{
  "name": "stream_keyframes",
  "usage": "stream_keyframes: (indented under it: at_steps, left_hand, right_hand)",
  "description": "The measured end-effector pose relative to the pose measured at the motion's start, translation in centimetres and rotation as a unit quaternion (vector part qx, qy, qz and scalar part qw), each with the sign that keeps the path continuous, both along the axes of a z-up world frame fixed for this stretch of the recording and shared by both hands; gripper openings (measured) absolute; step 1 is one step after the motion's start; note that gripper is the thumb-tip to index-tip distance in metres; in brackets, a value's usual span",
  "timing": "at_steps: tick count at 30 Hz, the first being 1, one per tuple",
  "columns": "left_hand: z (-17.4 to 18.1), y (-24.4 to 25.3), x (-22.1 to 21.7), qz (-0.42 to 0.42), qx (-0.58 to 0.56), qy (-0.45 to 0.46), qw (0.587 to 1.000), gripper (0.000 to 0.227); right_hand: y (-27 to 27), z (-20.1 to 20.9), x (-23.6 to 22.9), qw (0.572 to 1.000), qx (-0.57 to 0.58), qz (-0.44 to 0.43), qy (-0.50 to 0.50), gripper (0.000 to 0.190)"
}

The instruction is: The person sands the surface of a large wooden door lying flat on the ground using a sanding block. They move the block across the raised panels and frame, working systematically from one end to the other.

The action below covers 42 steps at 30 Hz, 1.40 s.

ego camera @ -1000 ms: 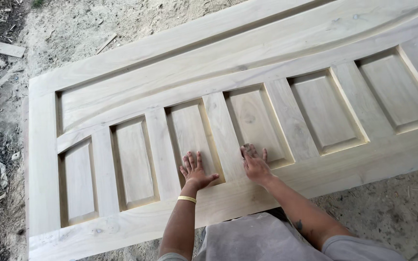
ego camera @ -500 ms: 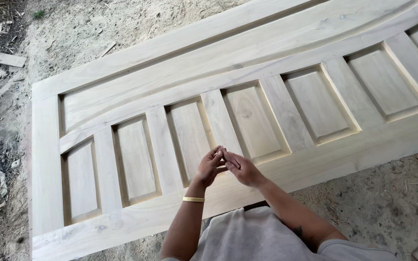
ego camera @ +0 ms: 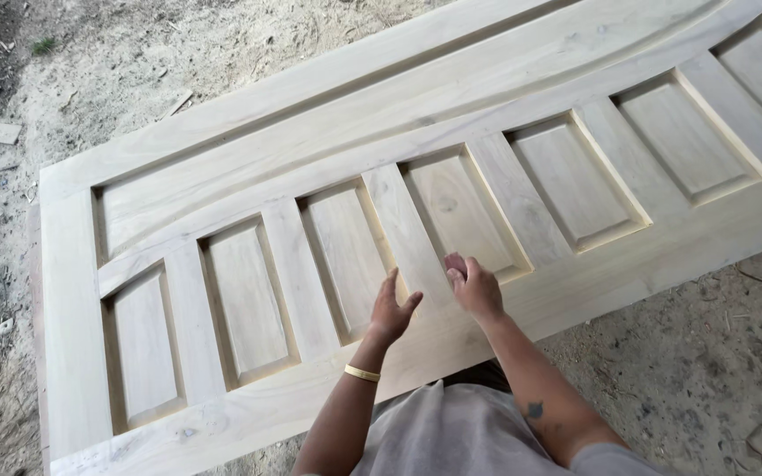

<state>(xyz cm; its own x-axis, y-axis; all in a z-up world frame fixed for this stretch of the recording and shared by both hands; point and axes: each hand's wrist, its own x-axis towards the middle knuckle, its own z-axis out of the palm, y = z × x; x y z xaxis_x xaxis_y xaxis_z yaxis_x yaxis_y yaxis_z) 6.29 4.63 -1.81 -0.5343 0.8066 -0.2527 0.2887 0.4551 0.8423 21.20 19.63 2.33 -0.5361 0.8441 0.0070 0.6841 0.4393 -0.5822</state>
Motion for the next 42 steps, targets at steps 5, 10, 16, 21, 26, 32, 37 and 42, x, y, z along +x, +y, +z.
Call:
stream_keyframes:
  at_steps: [5, 10, 16, 21, 26, 32, 37, 42]
  left_hand:
    - [-0.6, -3.0, -0.9, -0.104, -0.33, 0.123, 0.93, 0.11]
    - [0.5, -3.5, -2.1, -0.147, -0.348, 0.08, 0.922, 0.11]
    - [0.2, -2.6, -1.4, -0.131, -0.362, 0.073, 0.92, 0.11]
    - [1.4, -2.2, -2.9, -0.162, -0.376, 0.058, 0.911, 0.109]
    - [1.3, -1.8, -2.1, -0.163, -0.395, 0.062, 0.902, 0.109]
    - [0.2, -2.2, -2.6, -0.166, -0.38, 0.059, 0.908, 0.109]
    - [1.0, -2.5, -2.1, -0.172, -0.388, 0.043, 0.905, 0.109]
    - [1.2, -1.6, -3.1, -0.178, -0.401, 0.031, 0.898, 0.106]
  right_hand:
    - [2.6, -6.1, -1.9, 0.999, 0.038, 0.017, -0.034, 0.025]
    - [6.9, -9.8, -9.4, 0.996, 0.092, 0.016, -0.008, 0.021]
    - [9.0, -10.3, -11.0, 0.987, 0.133, 0.041, -0.076, 0.022]
    - [4.6, -10.2, -5.0, 0.986, 0.125, 0.075, -0.077, 0.021]
    - [9.1, -10.1, -12.7, 0.987, 0.151, 0.038, -0.043, 0.018]
    - [5.5, -9.4, -6.3, 0.989, 0.116, 0.066, -0.068, 0.018]
    - [5.0, -11.4, -5.1, 0.987, 0.115, 0.068, -0.091, 0.019]
    - [15.6, -13.0, -21.7, 0.984, 0.152, 0.054, -0.07, 0.019]
